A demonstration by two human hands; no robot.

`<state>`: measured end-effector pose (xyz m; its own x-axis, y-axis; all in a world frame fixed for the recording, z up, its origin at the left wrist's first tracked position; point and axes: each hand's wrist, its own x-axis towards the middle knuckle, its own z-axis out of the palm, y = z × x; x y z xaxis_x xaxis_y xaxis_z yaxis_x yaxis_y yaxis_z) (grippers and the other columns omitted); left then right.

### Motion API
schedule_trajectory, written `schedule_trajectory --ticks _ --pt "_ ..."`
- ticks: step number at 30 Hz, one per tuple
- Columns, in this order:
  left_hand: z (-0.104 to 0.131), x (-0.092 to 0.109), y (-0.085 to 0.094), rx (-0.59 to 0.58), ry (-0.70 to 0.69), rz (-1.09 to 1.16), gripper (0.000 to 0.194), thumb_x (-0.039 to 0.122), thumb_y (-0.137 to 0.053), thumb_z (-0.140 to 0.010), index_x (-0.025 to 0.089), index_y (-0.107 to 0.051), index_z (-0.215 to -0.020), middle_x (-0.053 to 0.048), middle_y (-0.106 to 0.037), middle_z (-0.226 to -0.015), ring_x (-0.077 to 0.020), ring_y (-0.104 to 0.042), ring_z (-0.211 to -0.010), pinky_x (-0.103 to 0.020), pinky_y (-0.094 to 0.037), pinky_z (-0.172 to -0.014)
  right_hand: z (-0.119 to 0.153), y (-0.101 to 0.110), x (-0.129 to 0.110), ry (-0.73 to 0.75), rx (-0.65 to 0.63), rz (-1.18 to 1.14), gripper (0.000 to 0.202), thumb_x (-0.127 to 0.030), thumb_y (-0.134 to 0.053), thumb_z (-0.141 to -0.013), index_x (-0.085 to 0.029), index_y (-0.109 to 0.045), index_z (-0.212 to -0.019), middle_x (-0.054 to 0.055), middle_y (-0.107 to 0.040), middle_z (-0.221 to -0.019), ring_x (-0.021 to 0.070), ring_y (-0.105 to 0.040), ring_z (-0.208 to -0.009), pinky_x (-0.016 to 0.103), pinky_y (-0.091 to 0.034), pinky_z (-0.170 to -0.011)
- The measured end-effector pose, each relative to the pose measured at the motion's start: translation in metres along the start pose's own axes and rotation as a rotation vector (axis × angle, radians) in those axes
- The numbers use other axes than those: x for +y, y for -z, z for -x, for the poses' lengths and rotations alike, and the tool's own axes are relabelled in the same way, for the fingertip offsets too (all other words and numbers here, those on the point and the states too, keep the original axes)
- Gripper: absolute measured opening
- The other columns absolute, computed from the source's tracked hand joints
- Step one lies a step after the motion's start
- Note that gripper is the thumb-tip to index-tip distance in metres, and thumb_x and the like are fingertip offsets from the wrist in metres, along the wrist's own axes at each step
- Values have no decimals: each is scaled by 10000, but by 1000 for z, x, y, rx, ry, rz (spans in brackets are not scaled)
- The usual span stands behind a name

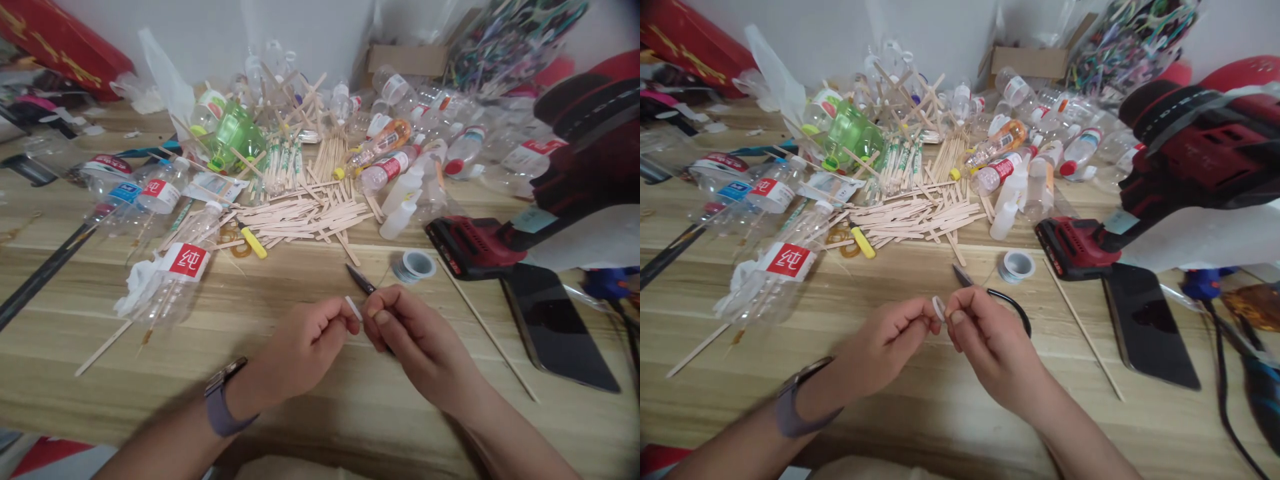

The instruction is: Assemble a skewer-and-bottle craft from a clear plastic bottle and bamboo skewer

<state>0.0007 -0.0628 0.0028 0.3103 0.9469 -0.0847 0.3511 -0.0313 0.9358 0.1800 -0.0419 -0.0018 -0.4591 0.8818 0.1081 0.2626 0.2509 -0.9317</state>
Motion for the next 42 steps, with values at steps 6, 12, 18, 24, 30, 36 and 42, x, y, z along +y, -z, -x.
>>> schedule_trajectory --ticks 6,12,18,24,30,36,42 --pt "-1 -1 1 -58 67 98 178 160 -401 -866 180 -562 -794 85 -375 -530 -78 -333 -478 -213 -266 -480 -1 1 0 14 9 -53 184 -264 -409 -980 -225 -491 -821 -42 -517 -625 105 -484 -549 217 -403 -517" --pt "-2 -8 -1 -33 117 230 192 185 -395 -870 186 -586 -853 89 -345 -519 -80 -301 -466 -205 -244 -441 -4 5 2 7 125 -91 78 -258 -453 -954 -230 -519 -984 -45 -542 -626 118 -543 -537 218 -430 -490" --pt "-3 -7 -1 3 117 260 186 161 -401 -866 188 -584 -842 93 -348 -527 -71 -299 -471 -197 -245 -452 -6 3 1 254 76 420 132 -125 -519 -875 -203 -622 -903 0 -605 -702 132 -586 -616 238 -450 -567" --pt "-3 -9 -3 2 110 231 188 146 -401 -863 182 -582 -828 101 -320 -511 -64 -284 -452 -196 -248 -461 -3 0 9 333 42 497 181 -99 -470 -888 -192 -616 -835 16 -603 -706 140 -581 -637 243 -435 -579" --pt "-2 -9 -3 -49 166 292 162 161 -394 -869 190 -545 -819 100 -327 -501 -72 -286 -454 -195 -229 -433 -5 -2 13 338 -26 532 197 -57 -439 -845 -202 -553 -776 -3 -562 -661 145 -548 -618 245 -397 -555" --pt "-2 -7 -2 -53 200 341 162 160 -382 -870 194 -530 -814 101 -328 -490 -72 -275 -447 -197 -212 -418 -6 0 8 253 9 382 173 -62 -482 -813 -202 -580 -795 37 -675 -872 131 -647 -759 219 -476 -664" --pt "-2 -9 -2 -48 199 348 165 146 -386 -856 189 -540 -817 101 -330 -492 -71 -276 -449 -199 -210 -420 -6 8 3 152 -22 406 199 -97 -457 -838 -211 -620 -837 -17 -689 -687 105 -613 -556 191 -441 -521"
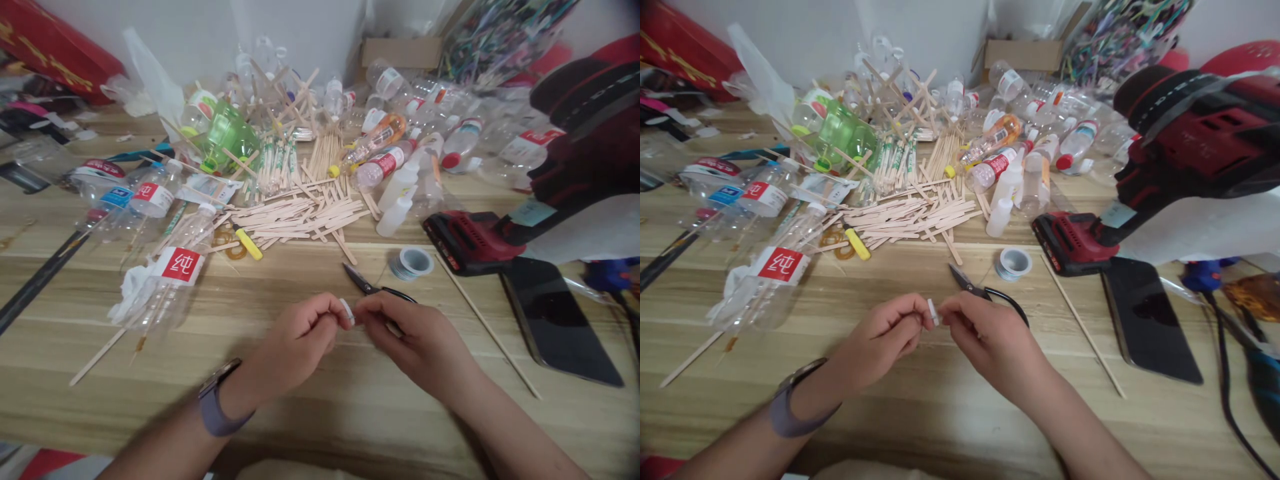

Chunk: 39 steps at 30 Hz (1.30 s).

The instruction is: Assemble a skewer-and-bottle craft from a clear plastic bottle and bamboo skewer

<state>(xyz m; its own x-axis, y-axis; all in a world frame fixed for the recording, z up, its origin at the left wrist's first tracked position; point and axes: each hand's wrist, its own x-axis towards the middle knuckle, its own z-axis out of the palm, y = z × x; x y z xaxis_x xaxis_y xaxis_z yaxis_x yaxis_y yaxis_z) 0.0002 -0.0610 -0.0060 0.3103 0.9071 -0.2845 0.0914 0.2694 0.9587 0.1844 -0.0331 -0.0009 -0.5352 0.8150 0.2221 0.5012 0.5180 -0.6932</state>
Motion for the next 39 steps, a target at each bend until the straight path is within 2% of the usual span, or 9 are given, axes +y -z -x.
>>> schedule_trajectory --ticks 4,9,13,19,22,27,33,39 --pt "0 0 -1 -2 -7 -5 159 157 -388 -859 187 -539 -819 99 -329 -501 -72 -278 -452 -199 -210 -422 -2 1 0 79 -16 -5 274 -64 -433 -830 -214 -657 -882 0 -688 -710 112 -612 -582 194 -446 -538" --pt "-1 3 -2 -18 19 5 151 147 -392 -827 183 -528 -771 99 -305 -485 -74 -258 -443 -201 -190 -416 -3 2 -2 130 -11 -54 306 -32 -434 -781 -218 -675 -813 -17 -622 -624 112 -565 -549 198 -424 -529" --pt "-1 6 -5 -68 40 157 140 165 -394 -803 188 -498 -713 96 -317 -479 -70 -247 -436 -206 -178 -416 -1 -1 -5 31 -23 -273 268 -46 -434 -757 -195 -649 -693 -39 -574 -549 85 -487 -469 184 -370 -464" --pt "2 7 -11 -20 27 271 163 169 -407 -761 193 -448 -605 88 -331 -480 -59 -222 -418 -210 -175 -412 1 -15 -9 -115 -38 -695 244 -51 -440 -734 -180 -627 -646 -45 -555 -544 63 -431 -455 172 -318 -421" --pt "4 8 -13 -11 20 288 175 174 -412 -756 192 -440 -584 83 -335 -480 -59 -223 -423 -210 -171 -413 0 -20 -11 -118 -27 -824 239 -46 -456 -723 -178 -629 -625 -45 -543 -531 61 -423 -449 172 -315 -419" --pt "6 9 -15 -37 -11 385 164 183 -437 -729 187 -418 -566 44 -440 -542 -66 -323 -487 -200 -203 -440 -1 -26 -14 -94 -25 -988 244 -34 -457 -716 -174 -598 -575 -37 -548 -527 62 -432 -464 174 -318 -430" --pt "9 7 -15 -47 39 382 164 210 -443 -726 198 -407 -566 65 -397 -484 -52 -233 -406 -209 -165 -396 4 -30 -12 -116 -49 -1029 247 -32 -457 -722 -179 -603 -589 -35 -545 -542 73 -410 -480 185 -315 -444" --pt "10 5 -18 -16 23 412 201 218 -474 -719 196 -384 -540 66 -356 -482 -54 -254 -429 -206 -189 -412 8 -31 -13 -126 -29 -1029 251 -30 -458 -713 -187 -615 -595 -32 -559 -548 87 -455 -497 206 -362 -486"
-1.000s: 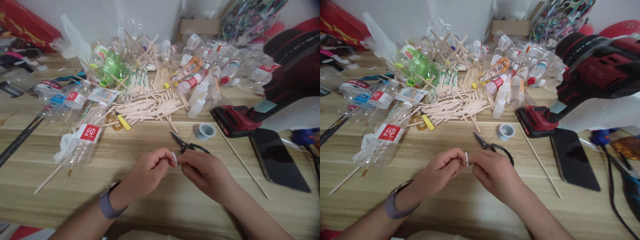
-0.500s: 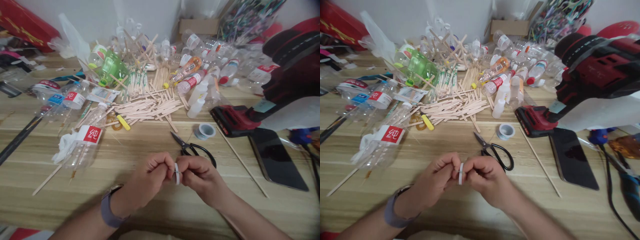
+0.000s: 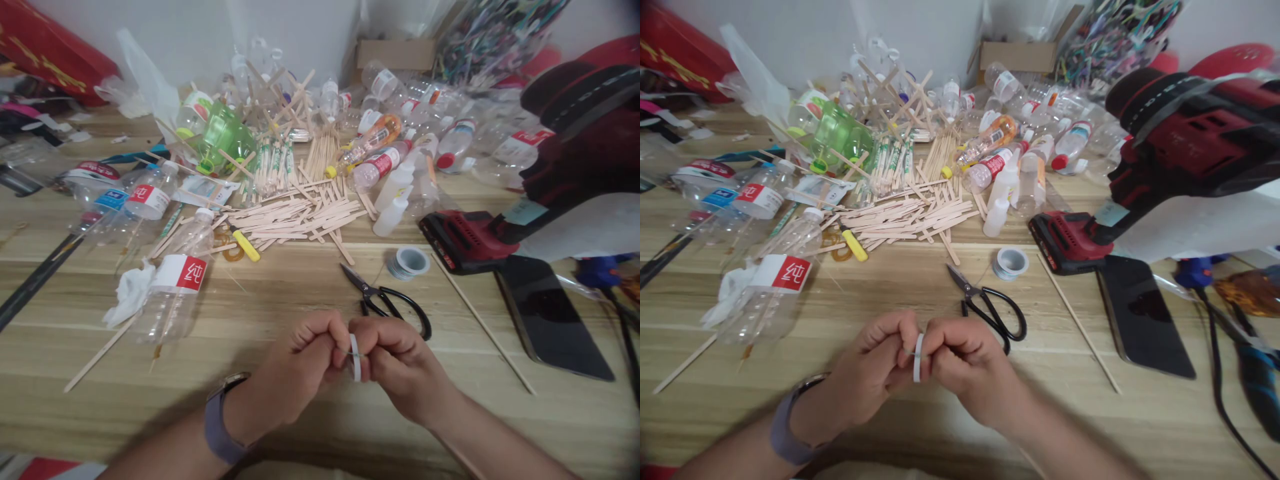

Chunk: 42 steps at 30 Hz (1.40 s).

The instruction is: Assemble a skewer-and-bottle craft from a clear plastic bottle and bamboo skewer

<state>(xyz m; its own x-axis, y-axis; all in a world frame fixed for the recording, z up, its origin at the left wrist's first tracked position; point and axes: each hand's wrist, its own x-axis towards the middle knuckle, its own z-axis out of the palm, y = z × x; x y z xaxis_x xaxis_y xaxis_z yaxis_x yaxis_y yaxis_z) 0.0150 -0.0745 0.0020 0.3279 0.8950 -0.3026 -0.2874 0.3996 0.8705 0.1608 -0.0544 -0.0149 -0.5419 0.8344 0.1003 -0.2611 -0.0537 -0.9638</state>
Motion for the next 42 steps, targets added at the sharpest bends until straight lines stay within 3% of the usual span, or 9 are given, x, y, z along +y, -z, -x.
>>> schedule_trajectory --ticks 20,42 --pt "-2 -3 1 -27 15 71 212 233 -500 -725 194 -387 -550 73 -332 -463 -50 -223 -411 -210 -162 -402 0 -4 4 -89 75 -116 210 -80 -501 -694 -197 -633 -581 -20 -578 -544 114 -524 -536 236 -429 -542" --pt "-3 -4 3 -31 31 49 216 261 -496 -737 199 -391 -558 74 -336 -469 -54 -219 -409 -198 -158 -388 2 -2 9 -138 53 -204 214 -85 -518 -734 -194 -608 -572 -5 -598 -569 130 -541 -585 255 -420 -591"
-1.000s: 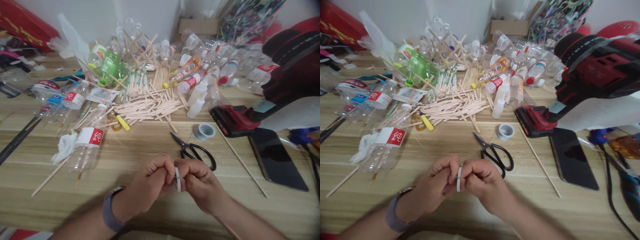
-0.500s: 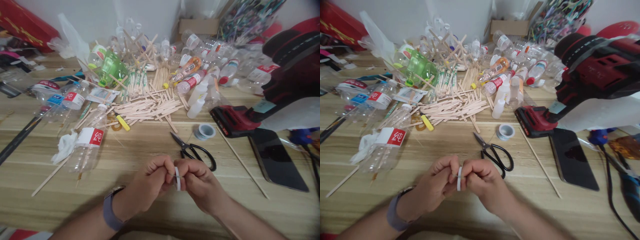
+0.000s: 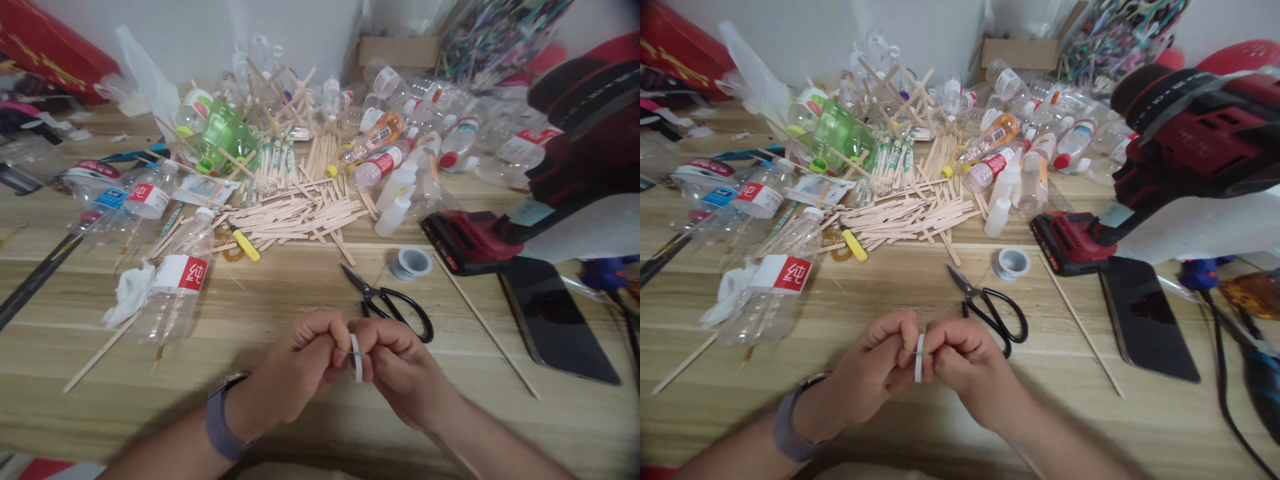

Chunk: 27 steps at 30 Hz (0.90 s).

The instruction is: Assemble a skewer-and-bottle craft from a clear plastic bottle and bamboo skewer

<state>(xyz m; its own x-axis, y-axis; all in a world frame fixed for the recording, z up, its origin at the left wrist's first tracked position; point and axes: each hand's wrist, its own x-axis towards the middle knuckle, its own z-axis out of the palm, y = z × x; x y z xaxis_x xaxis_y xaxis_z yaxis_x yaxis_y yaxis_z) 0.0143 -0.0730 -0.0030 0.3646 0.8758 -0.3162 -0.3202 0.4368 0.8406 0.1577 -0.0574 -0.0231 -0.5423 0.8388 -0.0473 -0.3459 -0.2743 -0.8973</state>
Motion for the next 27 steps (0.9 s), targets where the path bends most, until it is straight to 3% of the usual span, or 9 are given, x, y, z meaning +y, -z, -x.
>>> schedule_trajectory --ticks 18,23,25,27 --pt "0 0 0 -34 -40 23 207 202 -465 -750 196 -395 -556 75 -344 -472 -53 -221 -414 -189 -182 -403 0 -1 -2 -5 11 10 218 -80 -514 -720 -194 -601 -556 -5 -609 -581 130 -570 -612 248 -441 -605" --pt "-3 3 3 3 -70 -105 196 193 -435 -763 195 -412 -568 52 -419 -517 -68 -305 -457 -198 -231 -441 -3 0 -15 121 -26 303 247 -54 -465 -726 -190 -614 -584 -34 -578 -552 85 -502 -519 192 -391 -516" --pt "-4 4 5 66 -82 -275 195 194 -401 -805 198 -455 -618 52 -420 -515 -83 -331 -465 -208 -254 -448 -4 2 -20 192 16 502 249 -68 -460 -741 -193 -620 -596 -36 -573 -544 84 -490 -491 191 -391 -506" --pt "-3 5 6 184 -136 -503 186 202 -371 -867 204 -541 -791 53 -458 -547 -104 -412 -497 -224 -337 -499 -4 4 -22 251 93 680 246 -95 -457 -759 -198 -640 -629 -30 -586 -552 93 -500 -477 195 -405 -502"
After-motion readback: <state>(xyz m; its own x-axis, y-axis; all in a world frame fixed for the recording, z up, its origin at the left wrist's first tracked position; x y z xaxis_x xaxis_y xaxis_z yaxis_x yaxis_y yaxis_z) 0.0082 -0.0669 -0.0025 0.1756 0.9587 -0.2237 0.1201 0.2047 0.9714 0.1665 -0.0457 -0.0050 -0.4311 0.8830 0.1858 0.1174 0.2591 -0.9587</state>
